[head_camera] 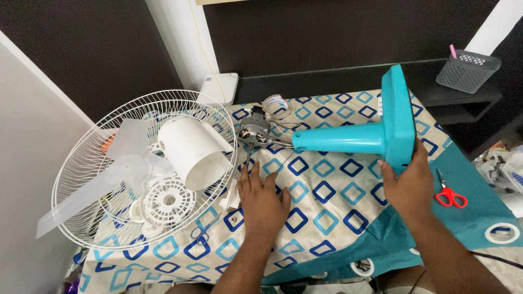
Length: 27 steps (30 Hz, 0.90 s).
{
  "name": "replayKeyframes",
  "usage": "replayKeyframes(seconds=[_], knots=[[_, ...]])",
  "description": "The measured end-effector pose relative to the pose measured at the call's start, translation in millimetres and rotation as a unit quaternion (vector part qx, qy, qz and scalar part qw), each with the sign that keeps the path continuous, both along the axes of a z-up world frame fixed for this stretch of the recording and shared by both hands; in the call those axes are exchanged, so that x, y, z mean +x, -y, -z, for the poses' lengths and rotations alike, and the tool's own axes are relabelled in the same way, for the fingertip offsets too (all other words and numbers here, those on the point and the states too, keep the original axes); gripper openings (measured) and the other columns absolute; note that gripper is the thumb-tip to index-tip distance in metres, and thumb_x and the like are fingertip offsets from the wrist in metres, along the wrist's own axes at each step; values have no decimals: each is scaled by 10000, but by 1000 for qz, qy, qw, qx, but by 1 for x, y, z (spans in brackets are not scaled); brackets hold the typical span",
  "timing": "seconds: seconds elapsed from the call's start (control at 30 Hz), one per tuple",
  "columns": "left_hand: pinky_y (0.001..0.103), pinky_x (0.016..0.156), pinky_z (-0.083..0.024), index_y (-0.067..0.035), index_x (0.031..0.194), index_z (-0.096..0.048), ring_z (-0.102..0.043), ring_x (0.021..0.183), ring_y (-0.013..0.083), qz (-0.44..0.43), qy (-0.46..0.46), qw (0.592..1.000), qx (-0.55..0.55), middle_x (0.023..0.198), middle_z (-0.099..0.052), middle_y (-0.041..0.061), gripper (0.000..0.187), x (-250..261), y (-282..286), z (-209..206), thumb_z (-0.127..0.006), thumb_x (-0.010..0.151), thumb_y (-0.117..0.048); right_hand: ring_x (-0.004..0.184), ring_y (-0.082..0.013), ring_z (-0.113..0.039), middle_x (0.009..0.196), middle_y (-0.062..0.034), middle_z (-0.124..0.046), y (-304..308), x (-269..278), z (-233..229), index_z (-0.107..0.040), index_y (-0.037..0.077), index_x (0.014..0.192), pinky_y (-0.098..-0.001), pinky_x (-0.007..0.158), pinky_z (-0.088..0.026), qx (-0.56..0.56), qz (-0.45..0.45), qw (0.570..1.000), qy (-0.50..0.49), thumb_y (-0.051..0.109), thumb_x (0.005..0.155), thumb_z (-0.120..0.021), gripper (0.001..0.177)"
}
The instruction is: The person unscrews the base of a disassembled electric fan, then handles and twists the motor wires. The fan parts remain on the table and are not reassembled in the clip.
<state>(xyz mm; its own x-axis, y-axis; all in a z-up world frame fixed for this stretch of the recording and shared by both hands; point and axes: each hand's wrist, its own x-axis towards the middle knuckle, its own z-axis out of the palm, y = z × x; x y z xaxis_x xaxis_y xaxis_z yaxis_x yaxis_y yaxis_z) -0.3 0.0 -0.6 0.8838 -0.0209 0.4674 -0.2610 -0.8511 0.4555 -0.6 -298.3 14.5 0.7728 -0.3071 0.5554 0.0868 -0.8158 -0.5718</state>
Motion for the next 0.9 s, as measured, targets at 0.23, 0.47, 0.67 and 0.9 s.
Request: replayKeyframes(seconds=[0.23, 0.47, 0.67, 0.9], knots=[[648, 1155, -231, -40, 1143, -722, -250, 1468, 492, 0, 13, 1000, -2, 1467, -453, 248, 409, 0, 1, 2, -757, 801, -263, 1385, -453, -528, 1510, -352, -424, 0, 4, 35, -187, -104, 1584, -505, 1154, -439, 11, 16, 999, 50, 87, 968, -739, 849], [636, 1152, -220, -31, 1150, -716, -263, 1456, 498, 16, 36, 999, 25, 1468, -455, 265, 408, -3, 3, 5, -744, 801, -239, 1456, -453, -460, 1552, -358, -365, -11, 0, 47, -120, -130, 1569, -506, 1236, -376, 20, 6, 992, 122, 82, 940, -778, 935], [609, 1187, -257, -45, 1181, -708, -391, 1412, 430, 87, 61, 990, 93, 1459, -496, 211, 391, 3, 8, 10, -735, 835, -224, 1404, -442, -529, 1526, -361, -429, -4, 3, 45, -167, -126, 1577, -488, 1191, -430, 57, -17, 991, 122, 85, 1001, -737, 838], [486, 981, -503, -11, 1497, -362, -560, 1235, 431, 132, -60, 989, 43, 1528, -431, 261, 813, 46, 15, -5, -750, 839, -291, 1200, -390, -609, 1349, -287, -522, -3, 3, 43, -407, -105, 1446, -450, 985, -535, 81, 5, 991, 111, 65, 1012, -696, 548]])
